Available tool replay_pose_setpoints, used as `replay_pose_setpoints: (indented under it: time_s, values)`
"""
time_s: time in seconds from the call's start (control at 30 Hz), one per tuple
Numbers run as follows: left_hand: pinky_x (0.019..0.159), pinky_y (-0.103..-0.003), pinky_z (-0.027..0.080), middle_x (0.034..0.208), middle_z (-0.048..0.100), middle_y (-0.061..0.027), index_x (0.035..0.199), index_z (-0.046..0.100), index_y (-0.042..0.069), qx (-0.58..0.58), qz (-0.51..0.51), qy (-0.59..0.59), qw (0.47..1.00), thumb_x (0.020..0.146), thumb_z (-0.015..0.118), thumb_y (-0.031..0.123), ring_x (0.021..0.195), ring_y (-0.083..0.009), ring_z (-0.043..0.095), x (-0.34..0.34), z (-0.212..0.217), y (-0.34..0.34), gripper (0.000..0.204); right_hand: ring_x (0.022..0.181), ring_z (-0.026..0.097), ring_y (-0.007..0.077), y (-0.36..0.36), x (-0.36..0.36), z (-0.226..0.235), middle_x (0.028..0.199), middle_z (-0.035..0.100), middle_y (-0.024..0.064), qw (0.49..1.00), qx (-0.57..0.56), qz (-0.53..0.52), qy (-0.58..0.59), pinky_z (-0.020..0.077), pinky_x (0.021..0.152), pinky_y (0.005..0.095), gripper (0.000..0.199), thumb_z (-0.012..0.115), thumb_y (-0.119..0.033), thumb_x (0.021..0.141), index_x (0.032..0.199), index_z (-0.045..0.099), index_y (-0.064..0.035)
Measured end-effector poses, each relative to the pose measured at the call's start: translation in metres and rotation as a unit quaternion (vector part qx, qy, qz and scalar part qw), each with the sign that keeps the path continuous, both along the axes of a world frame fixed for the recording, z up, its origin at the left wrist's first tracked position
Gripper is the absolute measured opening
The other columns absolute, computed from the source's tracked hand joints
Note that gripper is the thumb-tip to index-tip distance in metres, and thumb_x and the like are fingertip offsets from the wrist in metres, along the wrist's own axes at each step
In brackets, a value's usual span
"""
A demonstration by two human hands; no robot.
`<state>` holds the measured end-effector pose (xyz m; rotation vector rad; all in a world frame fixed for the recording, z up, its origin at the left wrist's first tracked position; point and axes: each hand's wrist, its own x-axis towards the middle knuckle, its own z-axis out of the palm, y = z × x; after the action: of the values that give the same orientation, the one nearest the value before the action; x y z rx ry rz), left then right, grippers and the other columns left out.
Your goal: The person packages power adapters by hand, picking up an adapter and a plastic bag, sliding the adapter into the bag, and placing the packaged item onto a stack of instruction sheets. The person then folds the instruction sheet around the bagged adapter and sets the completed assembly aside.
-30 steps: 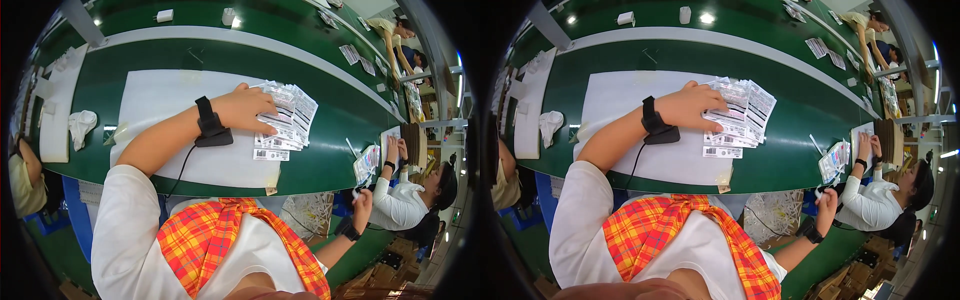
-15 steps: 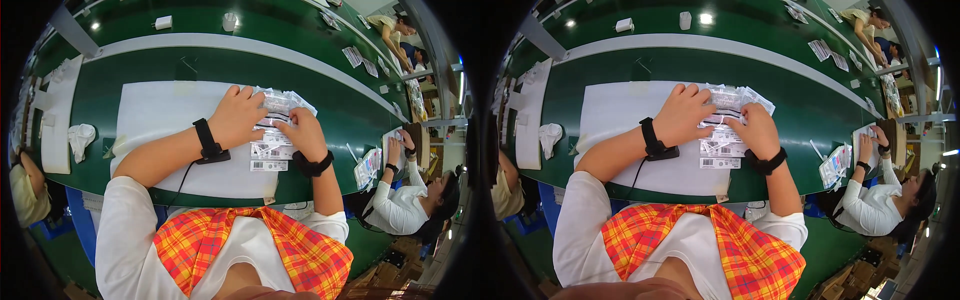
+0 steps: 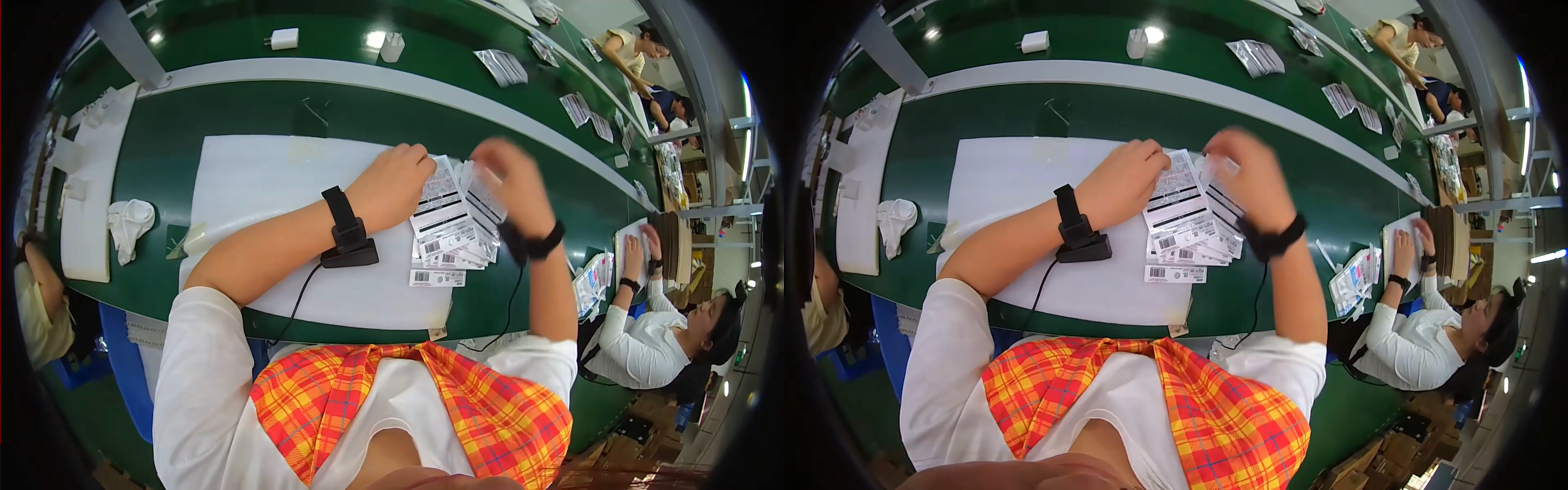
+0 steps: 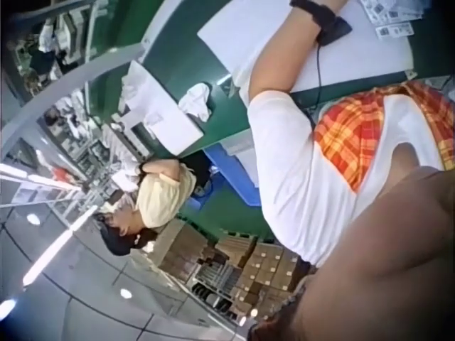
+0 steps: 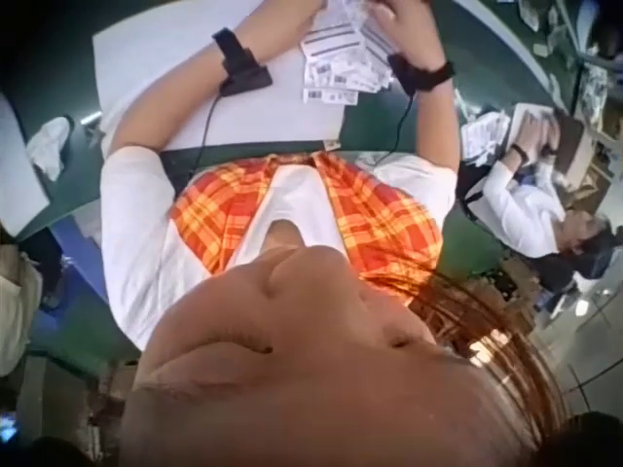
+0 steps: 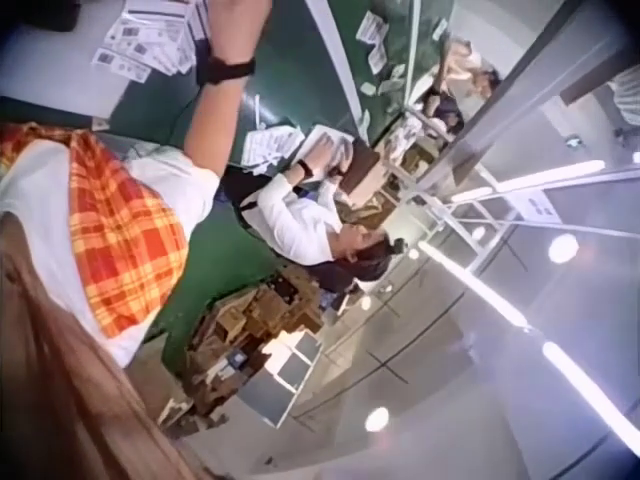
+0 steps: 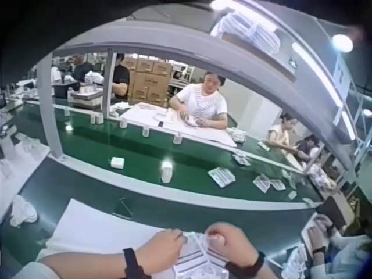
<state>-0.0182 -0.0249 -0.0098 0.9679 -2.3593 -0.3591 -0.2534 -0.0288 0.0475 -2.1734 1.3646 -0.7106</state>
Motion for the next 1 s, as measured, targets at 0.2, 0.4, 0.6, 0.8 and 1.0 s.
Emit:
replay_pose_setpoints:
  time_s: [0.2,0.4,0.6,0.8,1.0]
  values:
    - [0.088,-0.041,0.049,0.114,0.058,-0.0171,0.113,0.060,0.000,0.147,-0.082,0.080,0.983,0.083,0.052,-0.002,0.104,-0.0369,0.057,-0.003,0.002,0.004,0.031,0.096,0.058,0.0335,0.052,0.029,0.001,0.102,0.062,0.0146,0.970,0.023,0.157,0.182,0.0480,0.085,0.0417,0.027,0.065,-0.007,0.076,0.103,0.063,-0.0023]
    - [0.095,-0.038,0.048,0.133,0.052,-0.0185,0.129,0.055,0.003,0.178,-0.121,-0.002,0.977,0.089,0.055,0.008,0.114,-0.0349,0.056,-0.004,-0.003,-0.002,0.041,0.104,0.054,0.0336,0.053,0.040,-0.001,0.111,0.059,0.0151,0.956,0.152,0.183,0.170,0.0453,0.088,0.0413,0.030,0.064,-0.009,0.074,0.104,0.064,-0.0043]
    - [0.103,-0.047,0.039,0.142,0.044,-0.0197,0.130,0.057,0.010,0.048,-0.127,-0.020,0.991,0.090,0.060,0.028,0.126,-0.0401,0.046,-0.006,-0.009,0.019,0.043,0.111,0.054,0.0319,0.124,0.006,-0.004,0.117,0.060,0.0152,0.961,0.068,0.241,0.120,0.0439,0.093,0.0436,0.036,0.064,-0.013,0.075,0.110,0.065,-0.0066]
    - [0.104,-0.052,0.035,0.139,0.046,-0.0211,0.128,0.060,0.017,0.067,-0.087,-0.018,0.994,0.084,0.066,0.040,0.130,-0.0436,0.040,-0.004,-0.016,0.023,0.050,0.098,0.061,0.0298,0.081,-0.001,0.038,0.107,0.064,0.0137,0.977,0.129,0.165,0.047,0.0470,0.090,0.0379,0.032,0.066,-0.013,0.080,0.110,0.065,-0.0041]
    - [0.101,-0.046,0.037,0.126,0.053,-0.0173,0.121,0.059,0.006,0.072,-0.133,-0.079,0.985,0.077,0.069,0.030,0.121,-0.0377,0.046,-0.005,0.026,0.019,0.051,0.099,0.060,0.0210,-0.131,0.060,-0.013,0.115,0.061,0.0126,0.979,0.065,-0.066,-0.180,0.0459,0.091,0.0302,0.052,0.072,-0.023,0.085,0.128,0.053,-0.0013]
